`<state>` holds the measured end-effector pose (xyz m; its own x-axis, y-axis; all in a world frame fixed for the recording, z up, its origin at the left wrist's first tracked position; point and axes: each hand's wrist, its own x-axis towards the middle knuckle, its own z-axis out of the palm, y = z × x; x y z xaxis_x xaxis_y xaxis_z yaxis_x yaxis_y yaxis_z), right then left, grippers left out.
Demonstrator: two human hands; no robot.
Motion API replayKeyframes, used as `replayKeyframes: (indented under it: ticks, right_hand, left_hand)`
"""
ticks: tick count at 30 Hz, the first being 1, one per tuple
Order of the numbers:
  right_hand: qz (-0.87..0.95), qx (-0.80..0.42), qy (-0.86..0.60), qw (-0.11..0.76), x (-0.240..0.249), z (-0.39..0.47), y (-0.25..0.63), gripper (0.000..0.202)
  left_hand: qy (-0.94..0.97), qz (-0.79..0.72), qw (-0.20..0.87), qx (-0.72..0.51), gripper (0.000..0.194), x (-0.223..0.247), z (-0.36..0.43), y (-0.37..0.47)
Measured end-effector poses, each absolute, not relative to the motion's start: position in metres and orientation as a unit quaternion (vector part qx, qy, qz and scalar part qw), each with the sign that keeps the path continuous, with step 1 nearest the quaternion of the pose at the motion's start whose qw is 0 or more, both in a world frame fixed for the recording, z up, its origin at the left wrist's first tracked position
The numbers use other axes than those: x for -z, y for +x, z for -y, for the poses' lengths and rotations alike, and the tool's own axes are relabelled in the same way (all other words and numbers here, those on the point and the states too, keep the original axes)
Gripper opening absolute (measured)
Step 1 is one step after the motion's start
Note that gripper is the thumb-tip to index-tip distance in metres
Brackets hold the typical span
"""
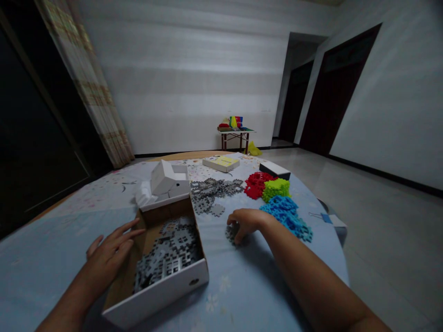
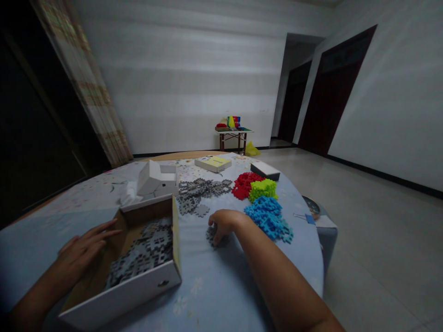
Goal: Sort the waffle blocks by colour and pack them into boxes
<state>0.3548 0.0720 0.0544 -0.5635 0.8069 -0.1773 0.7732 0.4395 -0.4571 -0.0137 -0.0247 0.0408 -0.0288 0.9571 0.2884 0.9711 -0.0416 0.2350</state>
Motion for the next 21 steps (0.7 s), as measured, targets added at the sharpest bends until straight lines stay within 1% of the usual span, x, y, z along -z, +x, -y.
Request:
replayKeyframes:
  ticks: [3, 5, 7, 9, 11, 13, 17, 21]
  right_hand:
    - [0.853, -0.247, -0.460, 0.004, -0.055, -0.072, 0.355, 0.050]
    - [0.850, -0.261, -0.458, 0.005, -0.055, -0.074, 0.356, 0.042]
    - [0.844, -0.277, -0.456, 0.054, -0.053, -0.078, 0.354, 0.034]
    - [0.826, -0.302, -0.455, 0.141, -0.050, -0.084, 0.350, 0.026]
    - [0.794, -0.326, -0.462, 0.222, -0.046, -0.093, 0.343, 0.023]
    - [0.769, -0.319, -0.491, 0.256, -0.041, -0.103, 0.334, 0.023]
    - [0.753, -0.256, -0.562, 0.226, -0.031, -0.119, 0.314, 0.024]
    - [0.746, -0.207, -0.600, 0.200, -0.023, -0.125, 0.302, 0.027]
  left_hand:
    - [-0.696, 0.694, 0.016, 0.180, 0.050, -0.041, 0.024, -0.014]
    - [-0.697, 0.694, 0.015, 0.178, 0.050, -0.040, 0.024, -0.014]
    - [-0.697, 0.694, 0.017, 0.180, 0.050, -0.040, 0.024, -0.013]
    - [-0.697, 0.694, 0.017, 0.181, 0.050, -0.039, 0.024, -0.013]
    - [-0.697, 0.693, 0.017, 0.183, 0.051, -0.039, 0.025, -0.013]
    - [-0.697, 0.694, 0.017, 0.183, 0.050, -0.040, 0.025, -0.012]
    - [-0.695, 0.694, 0.011, 0.186, 0.049, -0.043, 0.027, -0.009]
    - [-0.695, 0.694, 0.007, 0.190, 0.047, -0.045, 0.028, -0.007]
